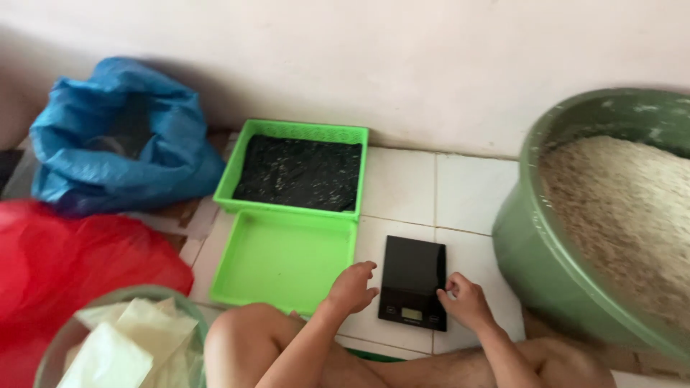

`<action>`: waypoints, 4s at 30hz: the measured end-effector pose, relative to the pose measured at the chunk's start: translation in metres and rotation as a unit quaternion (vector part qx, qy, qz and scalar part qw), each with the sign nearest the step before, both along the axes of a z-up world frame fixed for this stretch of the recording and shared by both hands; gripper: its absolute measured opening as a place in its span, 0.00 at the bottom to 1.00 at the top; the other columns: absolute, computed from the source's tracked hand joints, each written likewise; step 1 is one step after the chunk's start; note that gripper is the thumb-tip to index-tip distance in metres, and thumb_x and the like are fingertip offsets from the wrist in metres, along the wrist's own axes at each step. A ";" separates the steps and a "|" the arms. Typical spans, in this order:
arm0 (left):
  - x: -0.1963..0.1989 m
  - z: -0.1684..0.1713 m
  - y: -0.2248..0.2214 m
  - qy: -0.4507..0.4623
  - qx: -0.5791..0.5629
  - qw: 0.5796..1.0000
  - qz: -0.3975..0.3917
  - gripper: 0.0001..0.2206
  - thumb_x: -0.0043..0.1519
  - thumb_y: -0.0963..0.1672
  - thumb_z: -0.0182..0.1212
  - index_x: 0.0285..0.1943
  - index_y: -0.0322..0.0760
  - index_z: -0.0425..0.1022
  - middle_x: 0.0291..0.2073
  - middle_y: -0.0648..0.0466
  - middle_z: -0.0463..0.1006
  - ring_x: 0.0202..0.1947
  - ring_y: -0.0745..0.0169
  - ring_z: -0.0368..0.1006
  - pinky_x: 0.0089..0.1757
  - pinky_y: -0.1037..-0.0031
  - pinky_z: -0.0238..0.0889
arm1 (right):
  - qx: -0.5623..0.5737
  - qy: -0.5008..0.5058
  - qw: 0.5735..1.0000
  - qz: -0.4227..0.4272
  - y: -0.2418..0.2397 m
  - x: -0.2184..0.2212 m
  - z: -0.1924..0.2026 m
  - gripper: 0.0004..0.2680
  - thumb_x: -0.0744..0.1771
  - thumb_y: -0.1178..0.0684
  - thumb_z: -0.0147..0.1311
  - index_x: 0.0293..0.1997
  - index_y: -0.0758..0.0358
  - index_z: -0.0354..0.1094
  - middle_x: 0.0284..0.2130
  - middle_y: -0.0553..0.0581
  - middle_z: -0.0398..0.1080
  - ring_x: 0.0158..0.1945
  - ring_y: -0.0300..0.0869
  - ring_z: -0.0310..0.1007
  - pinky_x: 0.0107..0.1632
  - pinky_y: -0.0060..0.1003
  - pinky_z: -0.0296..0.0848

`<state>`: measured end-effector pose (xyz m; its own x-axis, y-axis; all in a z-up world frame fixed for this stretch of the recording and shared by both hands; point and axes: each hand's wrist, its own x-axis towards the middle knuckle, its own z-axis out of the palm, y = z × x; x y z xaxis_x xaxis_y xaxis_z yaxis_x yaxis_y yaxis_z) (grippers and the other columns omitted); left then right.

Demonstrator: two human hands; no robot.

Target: Scoop granular food material into small containers and weigh them on a digital scale

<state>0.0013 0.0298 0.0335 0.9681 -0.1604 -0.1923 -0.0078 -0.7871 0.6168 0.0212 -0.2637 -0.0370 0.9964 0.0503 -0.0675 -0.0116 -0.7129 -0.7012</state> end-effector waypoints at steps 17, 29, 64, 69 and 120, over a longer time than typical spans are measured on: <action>-0.196 0.129 0.276 -0.229 0.092 0.893 0.376 0.48 0.39 0.54 0.78 0.69 0.37 0.58 0.54 0.40 0.69 0.57 0.40 0.65 0.57 0.53 0.57 | -0.086 0.072 0.993 0.038 -0.006 0.005 -0.009 0.07 0.64 0.50 0.59 0.34 0.64 0.71 0.16 0.53 0.61 0.20 0.42 0.61 0.27 0.35 0.60; -0.253 0.092 0.326 0.016 0.198 0.906 0.374 0.71 0.25 0.56 0.84 0.78 0.36 0.38 0.69 0.37 0.54 0.72 0.38 0.47 0.65 0.36 0.32 | -0.109 0.078 0.988 0.077 -0.017 0.008 -0.025 0.07 0.64 0.49 0.59 0.35 0.61 0.72 0.15 0.52 0.62 0.19 0.41 0.62 0.27 0.34 0.60; -0.040 0.113 -0.056 -0.076 -0.407 0.896 -0.162 0.50 0.35 0.47 0.74 0.70 0.26 0.52 0.61 0.38 0.66 0.60 0.40 0.67 0.60 0.54 0.60 | 0.197 0.063 0.949 0.238 0.038 -0.050 0.088 0.49 0.47 0.49 0.70 0.73 0.56 0.36 0.69 0.58 0.47 0.71 0.52 0.49 0.69 0.50 0.51; -0.046 0.122 -0.049 -0.070 -0.332 0.923 -0.182 0.48 0.36 0.45 0.74 0.68 0.34 0.53 0.61 0.40 0.67 0.60 0.41 0.68 0.56 0.58 0.63 | 0.239 -0.014 0.940 0.244 0.048 -0.046 0.106 0.43 0.44 0.51 0.76 0.64 0.56 0.51 0.67 0.56 0.52 0.67 0.48 0.57 0.65 0.44 0.58; -0.040 0.074 -0.053 -0.322 -0.186 0.910 -0.184 0.39 0.39 0.42 0.73 0.61 0.29 0.57 0.58 0.39 0.60 0.57 0.38 0.62 0.55 0.60 0.62 | -0.011 -0.355 0.935 0.013 0.075 -0.072 0.192 0.10 0.55 0.65 0.62 0.34 0.63 0.71 0.22 0.49 0.69 0.18 0.37 0.63 0.20 0.31 0.62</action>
